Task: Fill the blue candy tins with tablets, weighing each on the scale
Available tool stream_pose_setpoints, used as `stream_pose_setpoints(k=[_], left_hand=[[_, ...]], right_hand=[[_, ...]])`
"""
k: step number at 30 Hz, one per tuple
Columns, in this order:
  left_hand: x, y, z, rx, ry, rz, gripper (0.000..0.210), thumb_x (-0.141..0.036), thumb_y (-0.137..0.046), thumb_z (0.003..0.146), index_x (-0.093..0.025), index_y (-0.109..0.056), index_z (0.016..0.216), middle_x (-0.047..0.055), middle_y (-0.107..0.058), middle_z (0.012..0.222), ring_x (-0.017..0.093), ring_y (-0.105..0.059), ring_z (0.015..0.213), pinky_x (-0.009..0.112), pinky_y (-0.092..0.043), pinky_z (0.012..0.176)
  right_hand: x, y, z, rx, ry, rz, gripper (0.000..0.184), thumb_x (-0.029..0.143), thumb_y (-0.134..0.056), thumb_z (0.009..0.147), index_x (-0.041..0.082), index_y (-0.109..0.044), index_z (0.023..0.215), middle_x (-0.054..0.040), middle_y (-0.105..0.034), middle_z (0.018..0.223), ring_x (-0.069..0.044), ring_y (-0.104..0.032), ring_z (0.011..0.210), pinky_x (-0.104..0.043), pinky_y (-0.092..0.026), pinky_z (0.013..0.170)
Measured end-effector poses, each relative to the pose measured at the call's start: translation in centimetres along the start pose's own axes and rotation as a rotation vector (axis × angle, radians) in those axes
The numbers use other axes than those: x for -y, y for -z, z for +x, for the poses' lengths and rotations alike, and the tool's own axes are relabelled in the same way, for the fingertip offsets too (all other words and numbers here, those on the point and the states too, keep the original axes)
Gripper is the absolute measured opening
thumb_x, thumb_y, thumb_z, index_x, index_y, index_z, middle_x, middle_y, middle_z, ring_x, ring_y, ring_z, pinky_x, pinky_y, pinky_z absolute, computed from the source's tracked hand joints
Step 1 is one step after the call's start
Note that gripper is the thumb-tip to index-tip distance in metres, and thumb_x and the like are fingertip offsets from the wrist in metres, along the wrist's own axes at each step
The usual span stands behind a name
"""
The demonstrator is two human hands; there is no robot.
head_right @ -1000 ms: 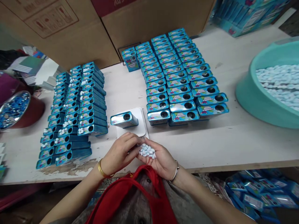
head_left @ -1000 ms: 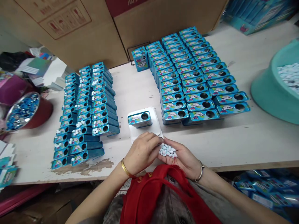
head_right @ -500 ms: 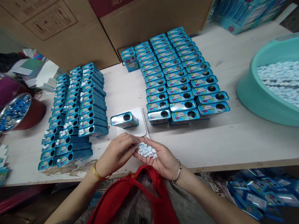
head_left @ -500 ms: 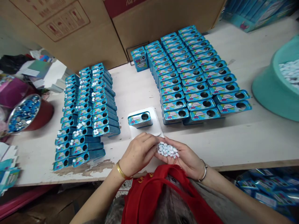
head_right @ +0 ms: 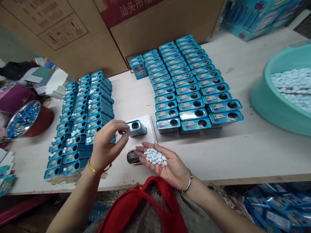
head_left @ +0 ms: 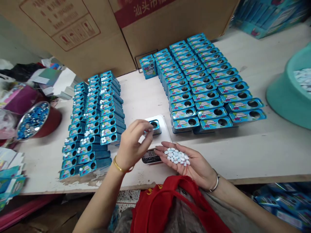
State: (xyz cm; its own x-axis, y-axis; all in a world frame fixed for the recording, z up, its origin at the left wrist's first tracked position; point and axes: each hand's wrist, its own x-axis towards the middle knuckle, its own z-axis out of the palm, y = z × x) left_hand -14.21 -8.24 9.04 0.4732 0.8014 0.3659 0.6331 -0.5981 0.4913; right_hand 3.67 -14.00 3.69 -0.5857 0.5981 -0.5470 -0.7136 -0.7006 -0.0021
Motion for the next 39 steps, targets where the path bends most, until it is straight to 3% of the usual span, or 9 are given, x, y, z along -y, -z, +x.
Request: stream_pose_setpoints(k=[4,7,10,14,17,21,35,39], left_hand=[[1.6,-0.4,1.0,0.077,0.002,0.094,0.005,-0.016,-0.049,0.087,-0.017,-0.055,0.087,0.003,-0.06,0.082,0.013,-0.053,0.079,0.027,-0.045,0.073],[2.0,-0.7,0.9,0.083,0.006,0.2,0.01,-0.023,-0.052,0.087,-0.019,-0.058,0.095,0.005,-0.061,0.101,0.017,-0.054,0.093,0.034,-0.043,0.083],[1.8,0.5,0.7,0.012,0.028,0.259,0.017,-0.027,-0.054,0.087,-0.023,-0.059,0.102,0.005,-0.059,0.115,0.02,-0.053,0.104,0.04,-0.039,0.091],[2.3,3.0,0.1,-0.166,0.129,0.199,0.014,-0.025,-0.052,0.088,-0.021,-0.061,0.098,0.004,-0.062,0.105,0.017,-0.056,0.101,0.036,-0.043,0.091],[3.2,4.1,-0.8,-0.193,0.162,0.172,0.012,-0.023,-0.054,0.087,-0.02,-0.062,0.095,0.003,-0.063,0.099,0.015,-0.058,0.097,0.033,-0.045,0.09],[3.8,4.2,-1.5,-0.194,0.173,0.18,0.011,-0.022,-0.057,0.086,-0.019,-0.063,0.094,0.004,-0.064,0.097,0.015,-0.059,0.096,0.032,-0.045,0.089],[4.2,2.7,-1.1,-0.035,0.183,0.166,0.015,-0.029,-0.052,0.088,-0.02,-0.062,0.096,0.004,-0.063,0.102,0.016,-0.057,0.098,0.034,-0.043,0.088],[3.9,1.9,-0.8,0.126,0.131,0.204,0.035,-0.038,-0.057,0.084,-0.02,-0.055,0.113,0.008,-0.058,0.113,0.021,-0.052,0.106,0.038,-0.04,0.091]], right_hand=[[0.2,0.7,-0.2,-0.056,0.002,-0.015,0.033,0.022,-0.049,0.088,0.006,-0.056,0.117,-0.0168,-0.062,0.12,-0.026,-0.055,0.116,-0.032,-0.049,0.095],[0.4,1.6,-0.6,-0.096,0.031,-0.023,0.034,0.021,-0.047,0.089,0.006,-0.054,0.119,-0.0172,-0.061,0.121,-0.026,-0.053,0.117,-0.032,-0.05,0.093],[1.0,2.5,-1.1,-0.123,0.066,-0.03,0.035,0.019,-0.045,0.089,0.007,-0.053,0.121,-0.0181,-0.06,0.123,-0.026,-0.053,0.118,-0.032,-0.05,0.093],[2.0,3.9,-1.9,-0.215,0.103,-0.027,0.035,0.018,-0.045,0.089,0.007,-0.053,0.121,-0.0196,-0.058,0.124,-0.026,-0.053,0.117,-0.032,-0.051,0.093],[2.5,4.9,-2.3,-0.283,0.15,-0.009,0.036,0.015,-0.044,0.088,0.006,-0.052,0.122,-0.0205,-0.058,0.125,-0.027,-0.053,0.118,-0.032,-0.05,0.095],[2.6,5.6,-2.5,-0.314,0.166,-0.007,0.037,0.013,-0.044,0.088,0.006,-0.049,0.124,-0.0203,-0.057,0.126,-0.026,-0.052,0.118,-0.032,-0.05,0.095],[2.2,5.5,-2.2,-0.307,0.122,-0.019,0.037,0.01,-0.046,0.086,0.005,-0.053,0.121,-0.0223,-0.058,0.123,-0.026,-0.053,0.117,-0.032,-0.049,0.095],[2.0,5.3,-2.0,-0.325,0.117,0.004,0.034,0.01,-0.049,0.084,0.004,-0.057,0.116,-0.0223,-0.061,0.119,-0.027,-0.055,0.115,-0.032,-0.051,0.092]])
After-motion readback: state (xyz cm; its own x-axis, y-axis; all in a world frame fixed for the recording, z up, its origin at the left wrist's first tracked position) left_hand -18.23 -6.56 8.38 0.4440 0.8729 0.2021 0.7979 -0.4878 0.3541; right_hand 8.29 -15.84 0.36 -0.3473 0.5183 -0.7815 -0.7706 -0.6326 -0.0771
